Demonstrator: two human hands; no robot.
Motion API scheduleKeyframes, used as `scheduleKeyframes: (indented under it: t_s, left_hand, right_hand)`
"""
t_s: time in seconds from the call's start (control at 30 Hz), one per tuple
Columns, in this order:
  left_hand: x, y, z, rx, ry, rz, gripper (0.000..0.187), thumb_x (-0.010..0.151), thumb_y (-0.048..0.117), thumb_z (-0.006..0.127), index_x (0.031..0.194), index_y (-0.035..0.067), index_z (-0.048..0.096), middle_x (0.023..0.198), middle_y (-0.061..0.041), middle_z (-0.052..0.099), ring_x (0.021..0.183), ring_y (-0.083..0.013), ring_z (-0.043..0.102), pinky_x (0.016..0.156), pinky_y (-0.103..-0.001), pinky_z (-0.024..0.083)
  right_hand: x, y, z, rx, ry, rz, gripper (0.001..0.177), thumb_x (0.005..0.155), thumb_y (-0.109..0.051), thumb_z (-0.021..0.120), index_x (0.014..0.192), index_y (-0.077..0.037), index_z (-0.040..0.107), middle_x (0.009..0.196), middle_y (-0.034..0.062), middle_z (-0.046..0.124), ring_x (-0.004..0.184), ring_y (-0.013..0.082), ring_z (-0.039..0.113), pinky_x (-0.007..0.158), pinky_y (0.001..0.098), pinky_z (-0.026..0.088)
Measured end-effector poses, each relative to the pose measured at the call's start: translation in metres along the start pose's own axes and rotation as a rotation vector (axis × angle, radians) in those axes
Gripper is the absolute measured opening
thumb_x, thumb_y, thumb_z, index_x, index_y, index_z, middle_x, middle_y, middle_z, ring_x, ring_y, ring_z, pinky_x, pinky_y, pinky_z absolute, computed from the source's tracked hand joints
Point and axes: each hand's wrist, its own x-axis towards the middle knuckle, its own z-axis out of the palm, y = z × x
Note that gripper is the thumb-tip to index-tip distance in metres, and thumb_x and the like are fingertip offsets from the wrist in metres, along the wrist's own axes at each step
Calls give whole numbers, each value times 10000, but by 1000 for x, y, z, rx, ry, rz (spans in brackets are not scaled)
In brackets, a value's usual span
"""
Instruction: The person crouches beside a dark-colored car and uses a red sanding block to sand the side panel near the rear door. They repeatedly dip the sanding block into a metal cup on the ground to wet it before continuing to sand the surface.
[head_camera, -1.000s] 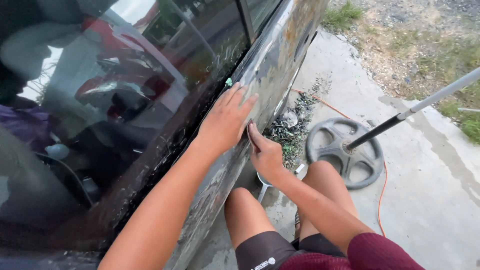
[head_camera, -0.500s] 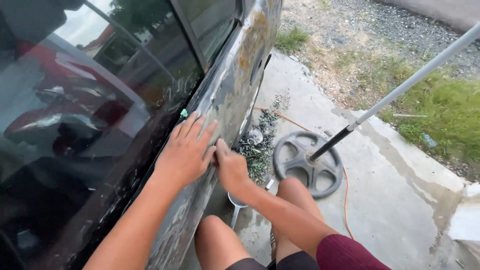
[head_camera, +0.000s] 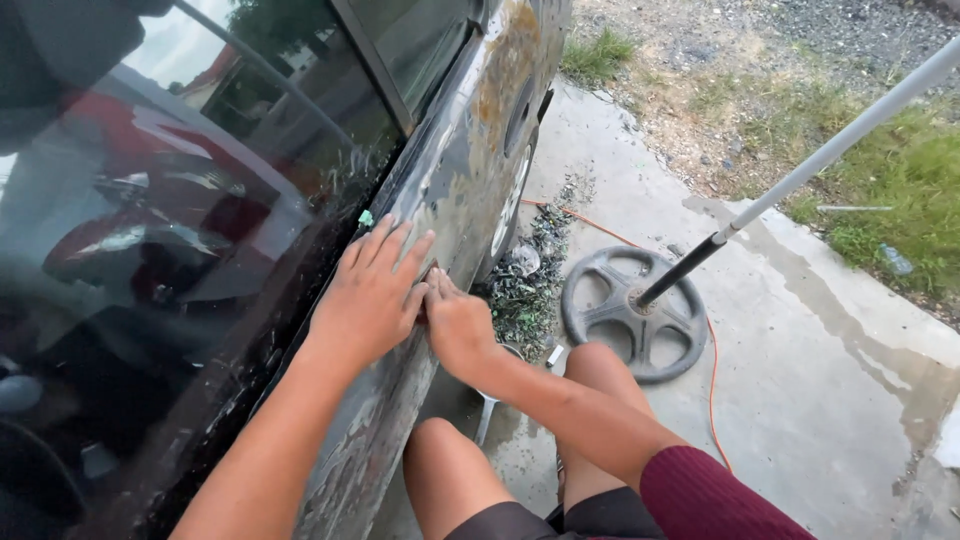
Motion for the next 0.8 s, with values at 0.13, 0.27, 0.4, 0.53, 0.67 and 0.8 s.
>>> scheduleKeyframes:
  t_s: [0.13, 0.27, 0.4, 0.53, 0.67, 0.8]
  left_hand:
    - [5, -5, -1, 14, -1, 1, 571, 973, 362, 591, 1498, 152, 512, 1435, -145, 550, 1462, -320, 446, 1141, -437, 406]
    - [5, 0, 1, -93, -64, -33, 545, 1005, 340, 563, 1509, 140, 509, 1442, -146, 548, 1460, -327, 445, 1119, -454, 421]
    - [4, -9, 4, -134, -46, -30, 494, 1010, 306, 600, 1476, 150, 549, 1414, -122, 579, 1434, -311, 477, 1052, -444, 456]
    - [13, -9, 6, -84, 38, 20, 557, 924, 337, 706, 1432, 138, 593, 1385, -118, 606, 1389, -298, 526, 997, -423, 473]
    - [4, 7, -11, 33, -42, 9, 590, 921, 304, 748, 1448, 83, 603, 1507, -170, 503, 1452, -324, 423, 1046, -464, 451]
    - [14, 12, -21, 144, -147, -21, 619, 963, 371, 719, 1512, 106, 614, 1645, -157, 406, 1517, -288, 374, 1081, -428, 440]
  right_hand:
    - [-18, -34, -12, -3, -50, -88, 500, 796, -102, 683, 1271, 54, 672, 1178, 264, 731, 983, 324, 761, 770, 348, 611]
    - [2, -3, -1, -86, -99, 41, 535, 799, -80, 639, 1312, 70, 628, 1207, 295, 707, 850, 342, 773, 608, 391, 603]
    - [-30, -36, 13, -224, -19, -133, 516, 764, -99, 648, 1258, 45, 684, 1148, 252, 738, 896, 297, 777, 537, 360, 584]
    - [30, 52, 20, -284, -27, -15, 603, 738, -134, 657, 1316, 38, 643, 1215, 271, 713, 578, 264, 722, 446, 450, 520]
    - [24, 123, -3, 723, -75, 695, 231, 920, -170, 603, 1103, -135, 740, 943, 63, 772, 865, 264, 743, 747, 394, 613]
    - [-66, 176, 71, 1265, -292, 1557, 243, 920, -38, 582, 1162, -49, 609, 986, 123, 682, 889, 301, 722, 759, 436, 635]
